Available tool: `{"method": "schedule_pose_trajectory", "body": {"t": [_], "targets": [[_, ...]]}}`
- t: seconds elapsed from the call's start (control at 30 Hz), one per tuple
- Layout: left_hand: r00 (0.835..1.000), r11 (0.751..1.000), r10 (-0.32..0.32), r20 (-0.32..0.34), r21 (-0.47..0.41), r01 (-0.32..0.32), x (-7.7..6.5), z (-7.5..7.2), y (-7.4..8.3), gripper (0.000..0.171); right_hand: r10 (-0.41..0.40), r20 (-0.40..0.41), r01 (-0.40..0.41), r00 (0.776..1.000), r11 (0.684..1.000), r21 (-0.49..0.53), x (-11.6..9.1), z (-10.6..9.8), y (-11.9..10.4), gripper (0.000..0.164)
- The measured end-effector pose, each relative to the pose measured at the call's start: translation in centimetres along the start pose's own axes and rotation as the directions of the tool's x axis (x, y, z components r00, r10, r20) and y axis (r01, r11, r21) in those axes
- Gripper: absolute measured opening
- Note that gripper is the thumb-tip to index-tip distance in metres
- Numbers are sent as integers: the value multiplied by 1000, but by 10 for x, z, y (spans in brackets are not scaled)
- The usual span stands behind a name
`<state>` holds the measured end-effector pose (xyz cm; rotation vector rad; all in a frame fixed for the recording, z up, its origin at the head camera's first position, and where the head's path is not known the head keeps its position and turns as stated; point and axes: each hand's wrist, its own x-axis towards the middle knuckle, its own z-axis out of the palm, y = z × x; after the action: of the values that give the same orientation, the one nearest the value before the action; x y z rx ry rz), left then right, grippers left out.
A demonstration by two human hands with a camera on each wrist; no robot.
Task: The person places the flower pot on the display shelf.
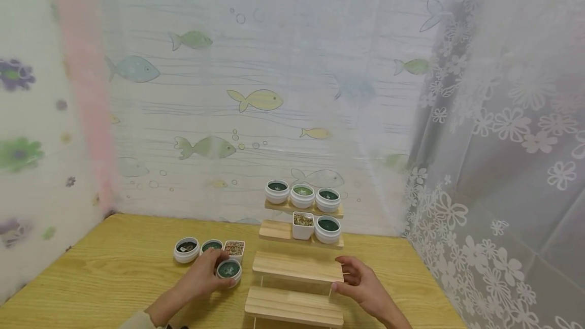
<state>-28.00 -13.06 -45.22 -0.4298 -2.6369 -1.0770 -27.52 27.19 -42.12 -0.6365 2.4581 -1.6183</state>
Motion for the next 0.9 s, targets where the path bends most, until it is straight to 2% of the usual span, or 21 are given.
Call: {"method": "schedule_pose_trajectory", "body": {"t": [0.27,0.57,0.9], "targets": [[1000,1000,10,6,-8,-10,-1,0,-2,55,-3,14,3,1000,1000,16,0,-1,0,63],[1000,1000,-5,-21,-13,5,0,1,-1,54,12,4,-12,1000,1000,14,0,0,-2,64],[999,997,-13,-29,-78,11,0,-8,9,53,14,7,-14,1000,1000,28,-1,0,-1,64]]}}
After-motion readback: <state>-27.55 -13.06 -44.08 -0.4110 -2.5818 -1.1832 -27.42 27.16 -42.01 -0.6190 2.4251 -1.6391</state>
